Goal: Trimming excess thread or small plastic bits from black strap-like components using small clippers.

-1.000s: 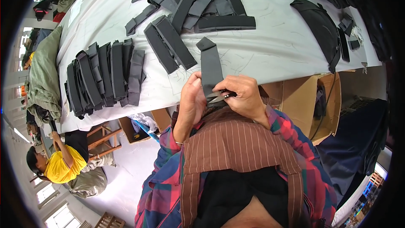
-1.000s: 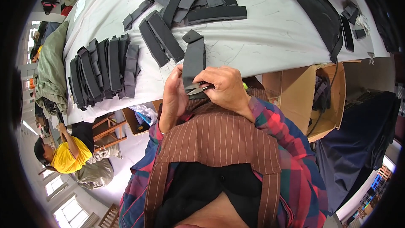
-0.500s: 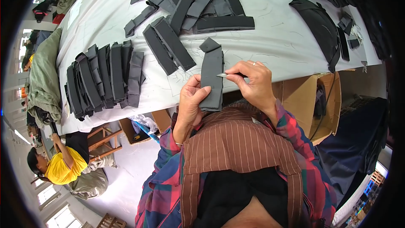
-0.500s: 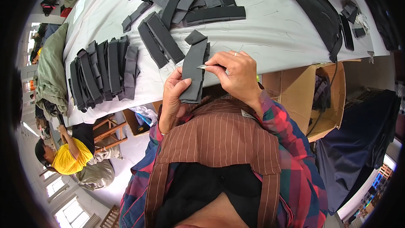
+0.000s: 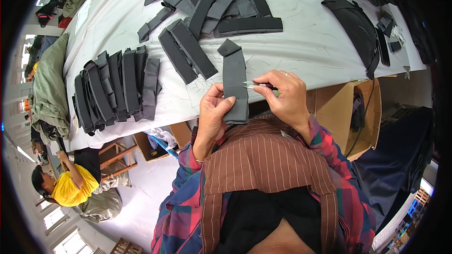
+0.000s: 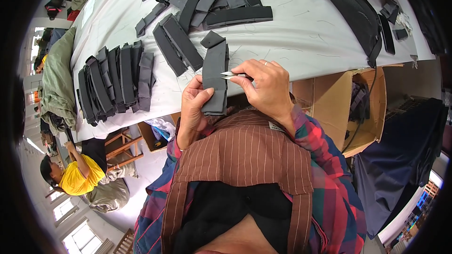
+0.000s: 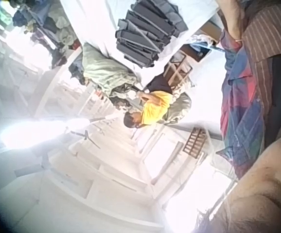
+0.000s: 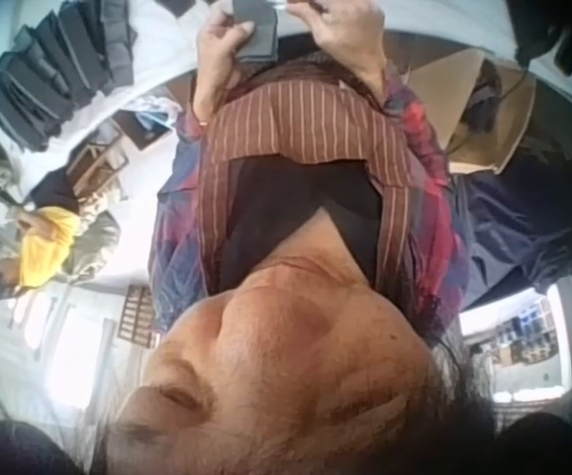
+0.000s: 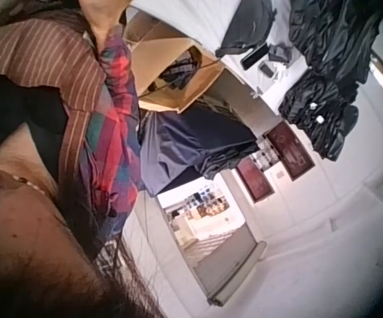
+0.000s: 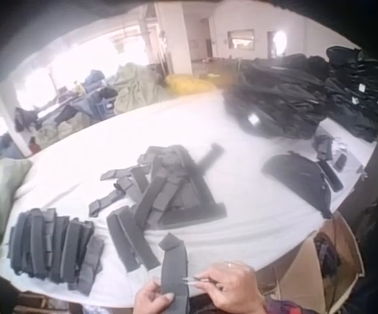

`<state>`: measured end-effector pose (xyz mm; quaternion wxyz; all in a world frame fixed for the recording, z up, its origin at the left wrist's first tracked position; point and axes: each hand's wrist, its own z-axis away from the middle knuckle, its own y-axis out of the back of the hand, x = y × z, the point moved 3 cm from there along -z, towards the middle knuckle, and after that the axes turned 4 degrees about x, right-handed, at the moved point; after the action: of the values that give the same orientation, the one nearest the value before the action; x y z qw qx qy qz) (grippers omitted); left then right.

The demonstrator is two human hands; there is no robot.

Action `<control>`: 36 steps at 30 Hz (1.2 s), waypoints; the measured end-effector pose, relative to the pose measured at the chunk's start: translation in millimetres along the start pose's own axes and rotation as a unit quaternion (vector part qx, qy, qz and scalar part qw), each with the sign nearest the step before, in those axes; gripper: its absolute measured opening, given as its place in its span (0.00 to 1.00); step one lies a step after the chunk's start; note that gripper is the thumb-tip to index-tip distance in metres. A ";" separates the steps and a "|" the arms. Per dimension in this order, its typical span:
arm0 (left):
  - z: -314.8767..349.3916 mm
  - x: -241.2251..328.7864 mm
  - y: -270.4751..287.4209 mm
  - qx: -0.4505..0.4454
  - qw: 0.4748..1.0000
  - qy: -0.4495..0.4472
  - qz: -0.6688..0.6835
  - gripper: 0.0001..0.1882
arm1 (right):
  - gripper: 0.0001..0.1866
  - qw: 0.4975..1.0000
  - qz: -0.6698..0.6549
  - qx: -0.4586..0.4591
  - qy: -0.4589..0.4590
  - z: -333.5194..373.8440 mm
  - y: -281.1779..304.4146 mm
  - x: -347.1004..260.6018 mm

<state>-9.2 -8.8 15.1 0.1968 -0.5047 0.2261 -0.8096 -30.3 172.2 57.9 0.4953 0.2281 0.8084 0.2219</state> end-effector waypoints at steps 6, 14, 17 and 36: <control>-0.7 -0.1 1.4 0.007 1.000 -0.010 -0.008 0.10 | 0.06 1.000 0.009 0.004 -0.007 1.4 3.7 -4.3; -1.1 0.9 0.7 0.010 1.000 -0.009 -0.014 0.10 | 0.05 0.999 0.032 0.009 -0.008 1.4 -0.7 -4.0; -0.6 -0.7 -0.3 0.006 1.000 0.007 0.002 0.10 | 0.06 1.000 0.015 0.016 0.015 1.7 -3.5 -0.9; -1.8 -6.1 -1.0 -0.010 0.994 -0.030 -0.104 0.12 | 0.09 0.998 -0.009 -0.025 0.059 -5.3 -17.0 -0.9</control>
<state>-8.4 -4.3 10.5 0.1127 -0.5516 0.1747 -0.8078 -37.3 157.4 50.7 0.4544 0.1947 0.8323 0.2507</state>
